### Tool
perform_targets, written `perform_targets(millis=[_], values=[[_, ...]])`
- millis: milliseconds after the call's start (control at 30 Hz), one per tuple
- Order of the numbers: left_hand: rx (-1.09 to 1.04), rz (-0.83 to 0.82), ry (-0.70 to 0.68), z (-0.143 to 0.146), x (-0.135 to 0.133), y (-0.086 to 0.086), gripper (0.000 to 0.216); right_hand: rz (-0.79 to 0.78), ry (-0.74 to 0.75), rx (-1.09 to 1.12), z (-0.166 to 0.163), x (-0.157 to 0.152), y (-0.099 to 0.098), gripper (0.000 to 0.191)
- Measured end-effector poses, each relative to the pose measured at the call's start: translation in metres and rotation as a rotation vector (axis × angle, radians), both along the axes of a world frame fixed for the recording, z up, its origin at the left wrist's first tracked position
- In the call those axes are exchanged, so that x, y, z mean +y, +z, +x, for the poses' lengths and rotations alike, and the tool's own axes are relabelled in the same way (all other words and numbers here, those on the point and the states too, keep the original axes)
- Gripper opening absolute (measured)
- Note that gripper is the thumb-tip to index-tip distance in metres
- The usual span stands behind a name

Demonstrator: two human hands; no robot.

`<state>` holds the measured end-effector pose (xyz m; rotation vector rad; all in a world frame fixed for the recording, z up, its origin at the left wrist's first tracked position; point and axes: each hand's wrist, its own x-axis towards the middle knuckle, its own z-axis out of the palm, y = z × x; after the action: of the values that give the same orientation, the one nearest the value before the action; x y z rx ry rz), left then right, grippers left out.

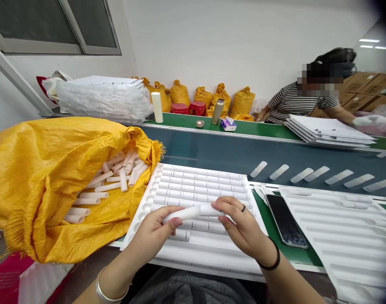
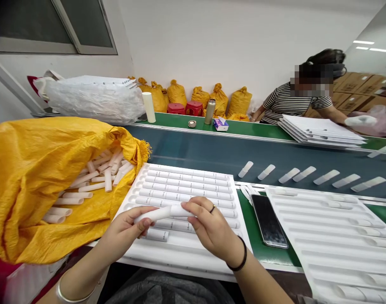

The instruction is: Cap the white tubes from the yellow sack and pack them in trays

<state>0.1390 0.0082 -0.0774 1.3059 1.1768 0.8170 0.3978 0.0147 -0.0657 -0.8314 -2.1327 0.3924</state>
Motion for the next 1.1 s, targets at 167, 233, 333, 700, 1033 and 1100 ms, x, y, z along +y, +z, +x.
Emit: perform_targets(millis=[167,233,333,700,1033,1100], values=[[0.225,0.294,-0.165,-0.003,-0.006,0.014,0.031,0.004,0.134,-0.071,0.004,0.008,0.008,0.041],[0.306,0.474,-0.150,-0.001,-0.008,0.015,0.030,-0.032,0.125,-0.032,0.000,0.008,0.006,0.038],[0.392,0.768,-0.110,0.001,-0.009,0.011,0.036,-0.087,0.083,0.051,-0.006,0.006,0.002,0.035],[0.504,1.190,-0.117,0.011,-0.003,0.006,0.065,-0.428,-0.061,0.118,-0.013,-0.001,0.003,0.024],[0.475,1.099,-0.236,0.001,-0.014,-0.010,0.058,-0.445,0.056,-0.087,-0.025,-0.014,-0.011,0.030],[0.602,1.067,-0.387,-0.012,-0.008,-0.016,0.057,-0.373,0.092,-0.204,-0.031,-0.014,-0.025,0.032]])
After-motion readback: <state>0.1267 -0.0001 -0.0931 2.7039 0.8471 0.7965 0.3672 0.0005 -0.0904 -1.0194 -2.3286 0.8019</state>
